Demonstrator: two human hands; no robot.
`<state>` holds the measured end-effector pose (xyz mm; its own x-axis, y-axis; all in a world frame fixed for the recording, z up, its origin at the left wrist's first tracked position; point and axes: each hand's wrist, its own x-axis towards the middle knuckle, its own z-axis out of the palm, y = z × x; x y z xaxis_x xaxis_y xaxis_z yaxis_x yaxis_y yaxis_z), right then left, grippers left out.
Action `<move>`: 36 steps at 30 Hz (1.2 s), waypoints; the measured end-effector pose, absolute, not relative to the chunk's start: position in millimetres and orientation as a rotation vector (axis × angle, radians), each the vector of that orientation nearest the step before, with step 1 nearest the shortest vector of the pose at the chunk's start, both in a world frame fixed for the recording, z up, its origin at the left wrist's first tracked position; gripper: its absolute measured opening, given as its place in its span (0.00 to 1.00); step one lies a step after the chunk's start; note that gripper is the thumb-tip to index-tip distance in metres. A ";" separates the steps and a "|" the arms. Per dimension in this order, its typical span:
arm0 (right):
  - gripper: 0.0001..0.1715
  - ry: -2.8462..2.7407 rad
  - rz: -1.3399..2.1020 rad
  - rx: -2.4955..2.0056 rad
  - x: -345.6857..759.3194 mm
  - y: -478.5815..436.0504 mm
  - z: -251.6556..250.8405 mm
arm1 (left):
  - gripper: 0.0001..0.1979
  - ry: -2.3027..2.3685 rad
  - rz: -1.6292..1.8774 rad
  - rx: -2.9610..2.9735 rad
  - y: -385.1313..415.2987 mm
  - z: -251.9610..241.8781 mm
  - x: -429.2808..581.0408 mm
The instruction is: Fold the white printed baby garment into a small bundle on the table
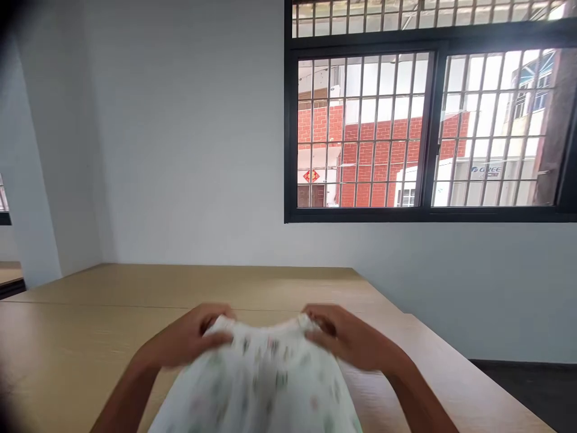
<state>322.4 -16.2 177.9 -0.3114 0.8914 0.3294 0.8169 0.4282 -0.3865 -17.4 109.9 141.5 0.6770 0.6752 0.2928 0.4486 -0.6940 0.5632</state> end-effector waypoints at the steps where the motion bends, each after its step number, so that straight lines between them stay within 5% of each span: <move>1: 0.21 -2.220 0.219 -1.475 325.4 10.0 173.6 | 0.23 0.923 0.602 2.465 124.7 145.2 -6.2; 3: 0.16 -2.179 0.201 -1.609 333.5 59.2 145.9 | 0.24 1.051 0.544 2.445 149.8 136.2 17.7; 6: 0.35 -2.087 0.051 -1.884 342.3 98.2 77.2 | 0.33 1.194 0.444 2.474 159.0 88.1 44.2; 11: 0.28 -2.219 -0.090 -1.885 347.9 93.2 2.4 | 0.34 1.027 0.158 2.556 134.2 15.6 42.5; 20: 0.17 -2.117 -0.406 -1.967 334.8 120.5 14.7 | 0.33 1.162 0.033 2.454 101.7 -5.4 70.4; 23: 0.26 -2.296 -0.507 -1.765 311.4 143.8 27.0 | 0.33 1.690 0.004 2.052 77.3 -34.7 121.0; 26: 0.37 -2.568 -0.449 -1.565 299.5 169.4 31.7 | 0.53 1.559 0.134 2.161 56.8 -41.3 144.1; 30: 0.31 -2.595 -0.384 -1.628 318.0 179.0 27.0 | 0.73 1.506 0.192 2.241 52.3 -17.3 111.6; 36: 0.19 -2.421 -0.479 -1.804 357.0 106.7 29.8 | 0.60 1.592 0.302 2.088 114.2 9.1 -16.9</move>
<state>357.0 106.7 29.8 -0.3014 0.9198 0.2514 0.9463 0.2560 0.1976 -16.9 114.2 9.1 0.2939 0.9484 -0.1188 0.8390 -0.1965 0.5073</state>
